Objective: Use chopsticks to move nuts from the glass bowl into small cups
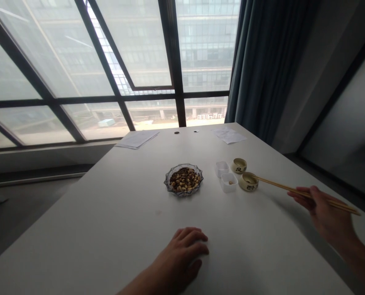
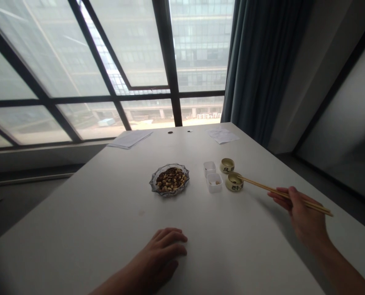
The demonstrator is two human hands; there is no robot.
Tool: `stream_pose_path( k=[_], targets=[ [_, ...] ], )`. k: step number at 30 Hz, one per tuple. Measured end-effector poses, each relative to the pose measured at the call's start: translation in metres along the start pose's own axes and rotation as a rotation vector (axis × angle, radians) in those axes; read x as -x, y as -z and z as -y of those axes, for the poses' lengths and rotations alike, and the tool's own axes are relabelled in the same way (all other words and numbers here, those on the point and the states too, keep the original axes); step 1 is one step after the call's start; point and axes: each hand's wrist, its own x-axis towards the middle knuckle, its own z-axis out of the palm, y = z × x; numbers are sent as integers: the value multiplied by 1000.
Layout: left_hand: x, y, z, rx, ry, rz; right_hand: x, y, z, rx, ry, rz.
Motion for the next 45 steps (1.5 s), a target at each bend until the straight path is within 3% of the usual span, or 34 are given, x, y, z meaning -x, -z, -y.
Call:
stream_pose_path(
  k=[6, 10, 17, 23, 27, 31, 37, 45],
  targets=[
    [0, 0, -1, 5, -8, -7, 2, -4, 9, -26, 16, -6],
    [-1, 1, -2, 10, -1, -9, 7, -21, 23, -23, 91, 50],
    [0, 0, -2, 5, -6, -21, 20, -93, 43, 14, 179, 276],
    [0, 1, -3, 19, -21, -22, 38, -158, 42, 76, 200, 478],
    [-1, 1, -2, 27, -24, -25, 37, -189, 34, 187, 248, 664],
    [0, -2, 0, 24, -35, -39, 29, -214, 31, 345, 391, 845],
    [1, -3, 2, 26, -50, -46, 28, -235, 28, 440, 401, 883],
    [2, -5, 2, 23, -62, -61, 31, -238, 22, 489, 463, 904]
  ],
)
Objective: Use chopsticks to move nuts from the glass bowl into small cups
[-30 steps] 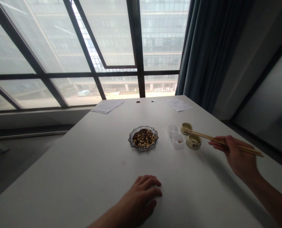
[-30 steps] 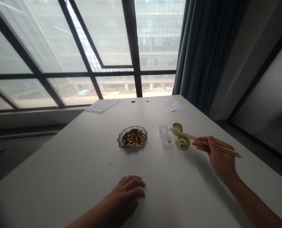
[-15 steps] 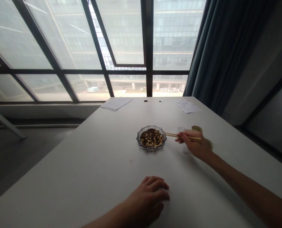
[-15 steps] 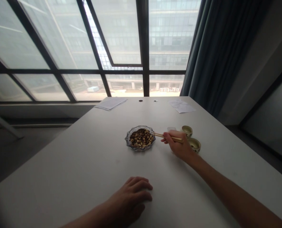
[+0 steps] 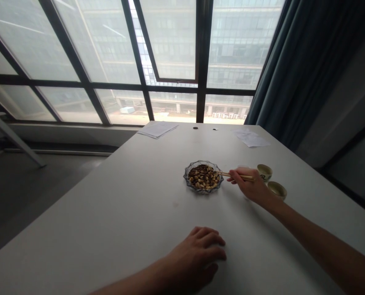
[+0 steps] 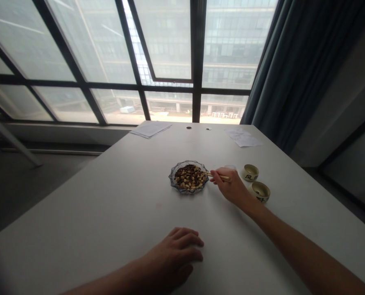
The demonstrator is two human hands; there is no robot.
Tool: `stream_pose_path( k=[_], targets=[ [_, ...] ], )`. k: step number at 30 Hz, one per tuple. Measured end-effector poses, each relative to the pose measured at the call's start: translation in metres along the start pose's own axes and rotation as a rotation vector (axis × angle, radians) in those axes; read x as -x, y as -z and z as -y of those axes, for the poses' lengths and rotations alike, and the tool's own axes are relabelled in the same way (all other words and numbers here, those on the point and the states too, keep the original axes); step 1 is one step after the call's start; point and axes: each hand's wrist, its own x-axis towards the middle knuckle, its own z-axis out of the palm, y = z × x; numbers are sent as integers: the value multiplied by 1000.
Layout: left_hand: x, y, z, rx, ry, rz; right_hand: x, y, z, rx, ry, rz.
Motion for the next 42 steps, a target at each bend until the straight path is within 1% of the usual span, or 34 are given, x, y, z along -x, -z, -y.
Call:
stream_pose_path(
  k=[7, 12, 20, 32, 42],
  targets=[
    [0, -1, 1, -9, -4, -4, 2, 2, 10, 179, 154, 53],
    [1, -3, 2, -23, -12, -8, 3, 5, 11, 276, 249, 114],
    [0, -4, 4, -34, -17, -19, 3, 3, 16, 333, 273, 170],
    [1, -4, 4, -27, -26, -19, 5, 9, 16, 324, 310, 127],
    [1, -4, 4, -39, -29, -22, 2, 9, 10, 331, 327, 152]
  ],
)
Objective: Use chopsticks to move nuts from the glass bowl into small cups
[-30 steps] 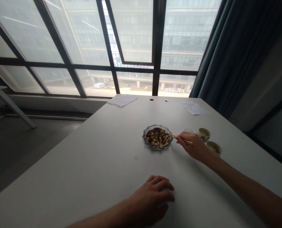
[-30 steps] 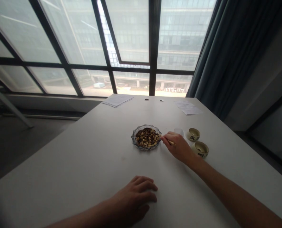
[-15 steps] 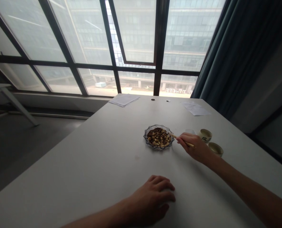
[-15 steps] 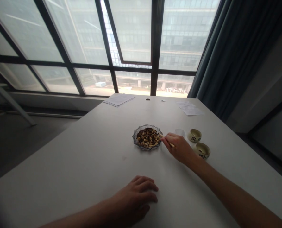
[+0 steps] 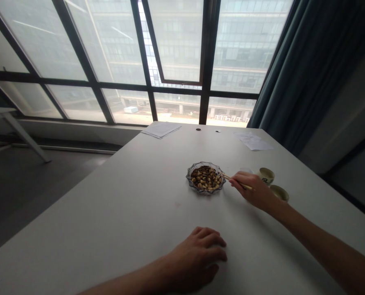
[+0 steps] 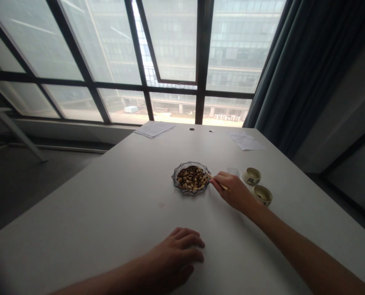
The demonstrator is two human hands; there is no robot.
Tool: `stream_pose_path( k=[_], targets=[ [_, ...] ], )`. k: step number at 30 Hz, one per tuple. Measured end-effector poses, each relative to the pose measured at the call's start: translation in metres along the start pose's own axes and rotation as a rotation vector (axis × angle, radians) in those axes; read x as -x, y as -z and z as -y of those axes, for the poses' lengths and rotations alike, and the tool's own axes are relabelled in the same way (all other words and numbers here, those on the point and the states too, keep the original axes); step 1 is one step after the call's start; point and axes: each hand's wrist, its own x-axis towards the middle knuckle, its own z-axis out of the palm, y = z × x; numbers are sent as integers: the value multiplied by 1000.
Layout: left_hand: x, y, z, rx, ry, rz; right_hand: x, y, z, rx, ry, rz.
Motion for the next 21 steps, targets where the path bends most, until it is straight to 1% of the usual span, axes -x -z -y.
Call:
stream_pose_path(
  k=[5, 11, 21],
  targets=[
    [0, 0, -1, -4, -3, -6, -1, 0, -2, 3, 24, 1],
    [0, 0, 0, 6, -6, -6, -1, 0, -2, -23, -9, 11],
    [0, 0, -1, 29, 3, 0, 1, 0, -6, -40, -15, -7]
  ],
)
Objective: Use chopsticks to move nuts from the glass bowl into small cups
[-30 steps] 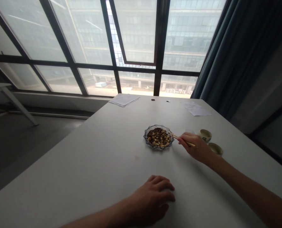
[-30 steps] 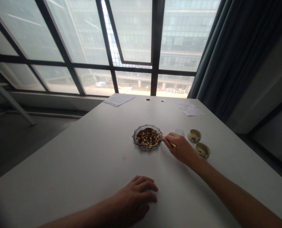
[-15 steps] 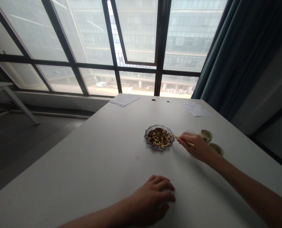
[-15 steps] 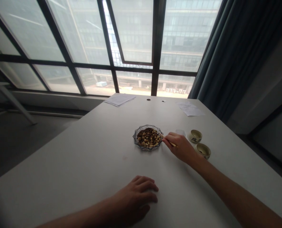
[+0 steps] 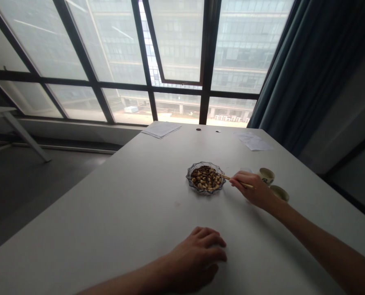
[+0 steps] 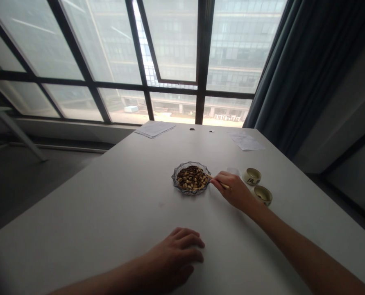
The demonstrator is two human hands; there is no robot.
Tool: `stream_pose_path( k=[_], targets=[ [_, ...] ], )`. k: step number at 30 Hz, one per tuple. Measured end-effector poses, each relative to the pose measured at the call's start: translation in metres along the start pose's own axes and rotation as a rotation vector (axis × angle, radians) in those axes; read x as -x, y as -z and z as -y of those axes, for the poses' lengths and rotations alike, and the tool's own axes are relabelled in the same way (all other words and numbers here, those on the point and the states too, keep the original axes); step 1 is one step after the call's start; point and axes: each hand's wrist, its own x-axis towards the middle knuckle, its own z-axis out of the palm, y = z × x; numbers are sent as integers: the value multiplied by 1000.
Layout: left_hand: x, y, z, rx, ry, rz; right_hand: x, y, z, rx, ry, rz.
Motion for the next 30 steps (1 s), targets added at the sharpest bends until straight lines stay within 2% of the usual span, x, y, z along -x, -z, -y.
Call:
stream_pose_path(
  k=[9, 15, 19, 22, 25, 30],
  targets=[
    [0, 2, -1, -9, -1, 7, -1, -1, -7, -24, 24, 32],
    [0, 2, -1, -9, 1, 7, 1, -4, -3, -62, 17, -45],
    [0, 3, -1, 6, 4, 19, 9, 11, 5, -105, 31, -122],
    [0, 4, -2, 9, 12, 19, 27, 37, 16, -107, -7, -228],
    [-1, 5, -3, 8, 21, 21, 58, 63, 26, -86, -101, -399],
    [-3, 6, -5, 15, 37, 28, 121, 88, 18, -122, -413, -762]
  ],
)
